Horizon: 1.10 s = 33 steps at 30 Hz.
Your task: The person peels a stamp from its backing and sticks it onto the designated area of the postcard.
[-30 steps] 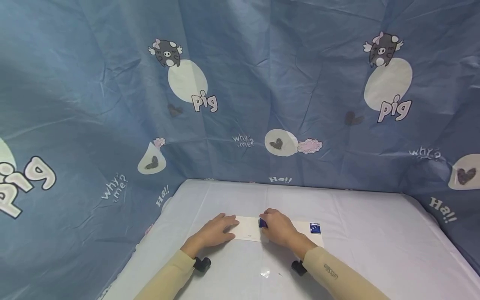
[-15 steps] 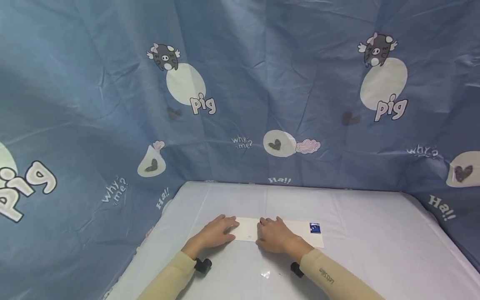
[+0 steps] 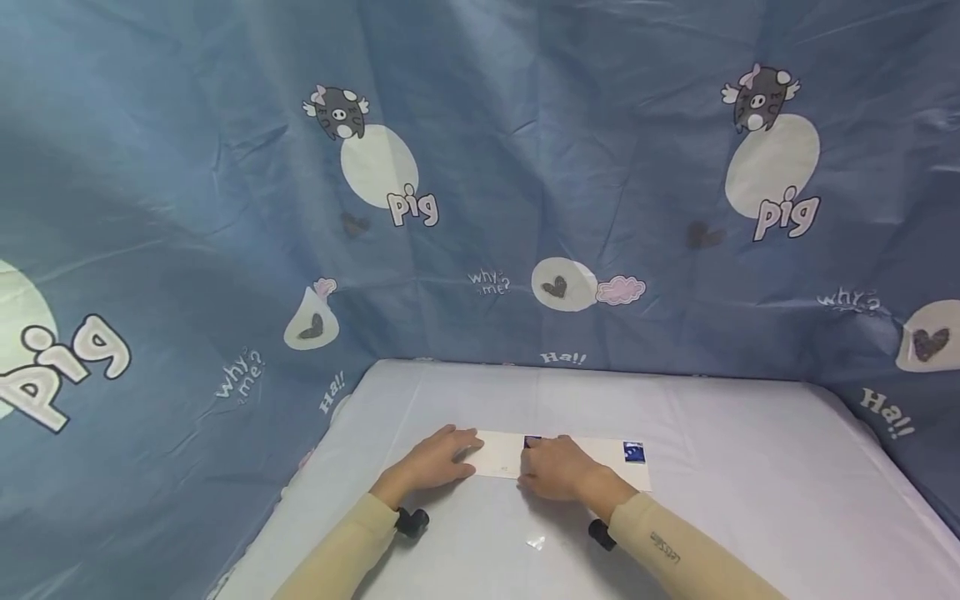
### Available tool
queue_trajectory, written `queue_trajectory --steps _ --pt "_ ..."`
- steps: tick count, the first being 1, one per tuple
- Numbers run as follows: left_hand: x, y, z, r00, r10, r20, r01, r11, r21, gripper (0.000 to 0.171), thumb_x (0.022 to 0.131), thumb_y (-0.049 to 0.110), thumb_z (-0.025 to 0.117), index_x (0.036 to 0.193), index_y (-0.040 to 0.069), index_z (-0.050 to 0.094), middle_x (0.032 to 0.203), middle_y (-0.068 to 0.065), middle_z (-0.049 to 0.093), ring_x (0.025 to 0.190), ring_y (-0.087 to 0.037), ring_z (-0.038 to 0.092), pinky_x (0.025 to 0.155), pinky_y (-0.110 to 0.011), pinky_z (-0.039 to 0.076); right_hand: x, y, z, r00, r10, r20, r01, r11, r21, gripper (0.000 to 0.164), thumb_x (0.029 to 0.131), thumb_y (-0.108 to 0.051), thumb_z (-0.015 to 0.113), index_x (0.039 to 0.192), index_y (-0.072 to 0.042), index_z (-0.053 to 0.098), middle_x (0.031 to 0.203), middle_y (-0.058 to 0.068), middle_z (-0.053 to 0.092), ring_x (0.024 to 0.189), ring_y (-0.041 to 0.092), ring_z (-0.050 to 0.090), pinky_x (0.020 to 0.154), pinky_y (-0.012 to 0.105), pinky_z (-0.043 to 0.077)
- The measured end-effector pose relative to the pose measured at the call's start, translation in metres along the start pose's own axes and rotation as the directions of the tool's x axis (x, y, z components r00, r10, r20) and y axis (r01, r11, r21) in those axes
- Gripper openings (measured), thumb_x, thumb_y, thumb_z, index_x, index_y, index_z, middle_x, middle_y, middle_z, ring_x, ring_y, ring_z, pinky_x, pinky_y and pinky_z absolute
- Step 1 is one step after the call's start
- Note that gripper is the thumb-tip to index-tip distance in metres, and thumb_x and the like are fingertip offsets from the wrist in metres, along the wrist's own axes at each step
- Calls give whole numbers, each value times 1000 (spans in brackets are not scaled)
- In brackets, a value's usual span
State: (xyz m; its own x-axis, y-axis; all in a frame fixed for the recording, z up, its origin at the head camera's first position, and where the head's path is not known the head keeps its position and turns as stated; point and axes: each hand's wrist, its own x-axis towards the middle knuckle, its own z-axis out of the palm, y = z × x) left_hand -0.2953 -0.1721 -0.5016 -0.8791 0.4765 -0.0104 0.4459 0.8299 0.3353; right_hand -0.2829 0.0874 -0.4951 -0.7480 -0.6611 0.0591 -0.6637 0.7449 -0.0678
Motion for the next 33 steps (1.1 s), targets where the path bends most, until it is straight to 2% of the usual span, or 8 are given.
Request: queue_trajectory --steps 2,9,15,17,21,24,28,33 --pt "1 2 0 1000 -5 1 5 1000 -2 46 93 29 72 135 15 64 148 -6 52 141 -40 38 108 -61 38 -1 1 1 999 -26 -25 26 1000 4 23 94 -38 71 94 -15 71 118 12 71 92 23 71 81 48 56" --pt "2 4 3 1000 -11 12 11 1000 -8 46 94 30 71 137 15 63 151 -7 49 142 -42 36 109 -63 36 -3 5 8 999 -11 -49 13 999 45 20 96 -29 69 100 -11 74 122 15 69 99 28 71 90 47 56" --pt "2 3 6 999 -43 12 43 999 -17 46 95 29 70 138 16 62 152 -6 48 144 -41 34 110 -63 34 -4 2 11 997 -31 -70 32 999 21 21 94 -30 71 97 -10 73 118 17 70 89 26 71 82 46 57" --pt "3 2 7 999 -41 10 41 999 -16 46 95 29 70 138 16 62 152 -6 48 144 -41 34 109 -63 34 -5 0 12 997 -32 -75 32 999 4 21 94 -31 71 95 -10 71 119 19 68 93 29 70 83 47 57" --pt "3 1 8 999 -47 12 47 999 -13 46 94 29 70 137 17 62 152 -6 48 144 -41 34 109 -64 35 -8 -1 13 997 -34 -66 34 999 -3 26 95 -33 70 102 -8 68 125 21 65 103 32 69 87 48 56" --pt "4 1 7 999 -42 9 42 999 -14 46 93 28 71 137 16 62 152 -6 48 143 -41 35 108 -64 36 -8 -2 10 1000 -15 -27 15 1000 9 35 95 -35 69 113 -5 67 132 22 61 112 34 66 93 49 54" --pt "4 3 4 999 -41 1 41 999 -4 45 93 27 72 136 16 62 151 -6 49 142 -38 37 108 -62 37 -7 0 3 1000 12 12 -12 999 38 39 94 -34 71 119 -4 68 137 22 58 118 36 63 99 49 51" --pt "5 13 1 999 -41 -1 41 999 -33 45 91 23 74 134 12 63 149 -10 51 141 -43 38 111 -61 34 -7 7 -5 1000 11 16 -13 994 105 23 92 -27 72 104 -7 73 131 19 63 115 33 64 97 48 52"
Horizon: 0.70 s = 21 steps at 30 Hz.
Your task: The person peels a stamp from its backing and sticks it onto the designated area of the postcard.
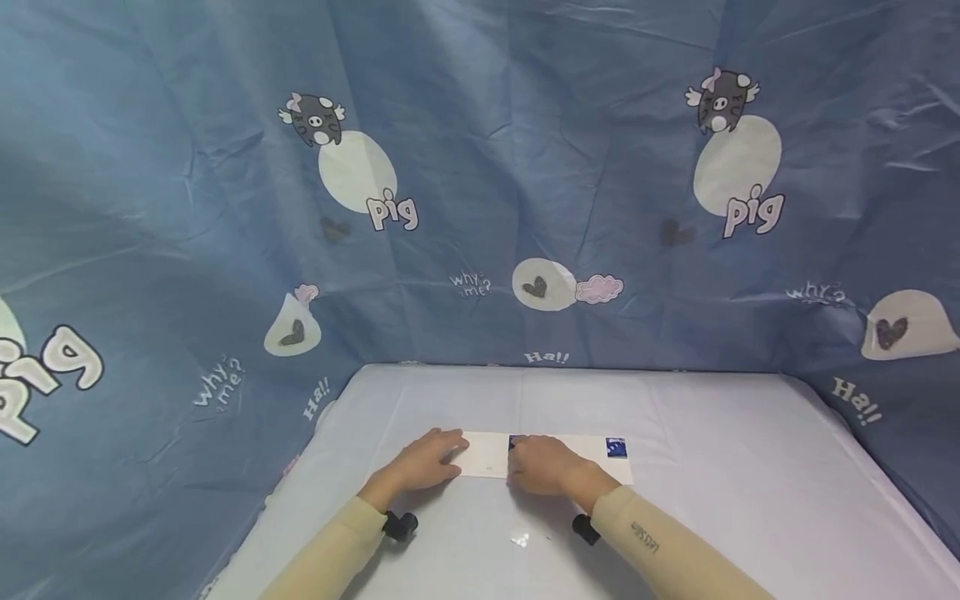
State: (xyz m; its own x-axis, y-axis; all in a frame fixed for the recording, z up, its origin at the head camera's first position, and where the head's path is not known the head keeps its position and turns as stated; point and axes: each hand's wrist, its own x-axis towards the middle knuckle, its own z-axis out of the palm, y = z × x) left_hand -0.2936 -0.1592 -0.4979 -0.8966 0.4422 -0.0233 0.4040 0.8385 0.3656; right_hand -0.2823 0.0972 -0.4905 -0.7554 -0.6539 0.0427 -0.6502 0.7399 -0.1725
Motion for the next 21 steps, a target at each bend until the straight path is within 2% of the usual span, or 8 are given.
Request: queue_trajectory --steps 3,6,12,15,18,21 --pt "-1 3 -1 1000 3 0 -3 1000 -8 48 92 23 73 136 10 61 150 -13 49 140 -45 38 112 -61 32 -2 1 -5 1000 16 -8 -15 997 73 21 92 -22 71 106 -7 74 131 19 63 118 34 62 99 50 50" --pt "-4 4 -2 1000 -1 -30 1 1000 2 53 93 26 72 142 12 57 153 -14 46 139 -46 39 110 -63 34 -6 -1 -12 999 24 -32 -20 992 124 28 93 -20 70 117 -6 73 136 20 59 126 37 56 102 54 47" --pt "-20 13 -15 991 20 -133 -18 1000 15 60 98 31 67 152 17 45 159 -14 36 142 -49 31 107 -69 32 -17 -10 -30 991 -6 -134 19 995 94 37 93 -25 72 127 -10 69 141 19 55 130 39 51 100 61 46" --pt "-30 23 -22 979 55 -195 -46 998 49 63 99 34 66 155 20 41 160 -13 34 143 -49 30 107 -68 33 -25 -14 -39 980 -33 -197 45 997 58 41 93 -28 73 131 -12 67 142 18 54 131 38 51 99 62 45" --pt "-42 36 -26 960 88 -267 -67 994 86 66 98 36 67 156 22 39 160 -14 34 143 -49 29 106 -68 34 -36 -16 -44 965 -48 -257 55 998 21 46 94 -30 72 135 -14 63 143 16 54 133 36 49 100 63 44" --pt "-60 45 -26 940 83 -332 -60 995 81 70 96 39 68 157 24 36 162 -12 31 146 -46 24 107 -69 31 -51 -18 -43 949 -36 -312 40 999 3 52 93 -32 73 141 -16 59 146 14 51 135 37 46 102 64 41"
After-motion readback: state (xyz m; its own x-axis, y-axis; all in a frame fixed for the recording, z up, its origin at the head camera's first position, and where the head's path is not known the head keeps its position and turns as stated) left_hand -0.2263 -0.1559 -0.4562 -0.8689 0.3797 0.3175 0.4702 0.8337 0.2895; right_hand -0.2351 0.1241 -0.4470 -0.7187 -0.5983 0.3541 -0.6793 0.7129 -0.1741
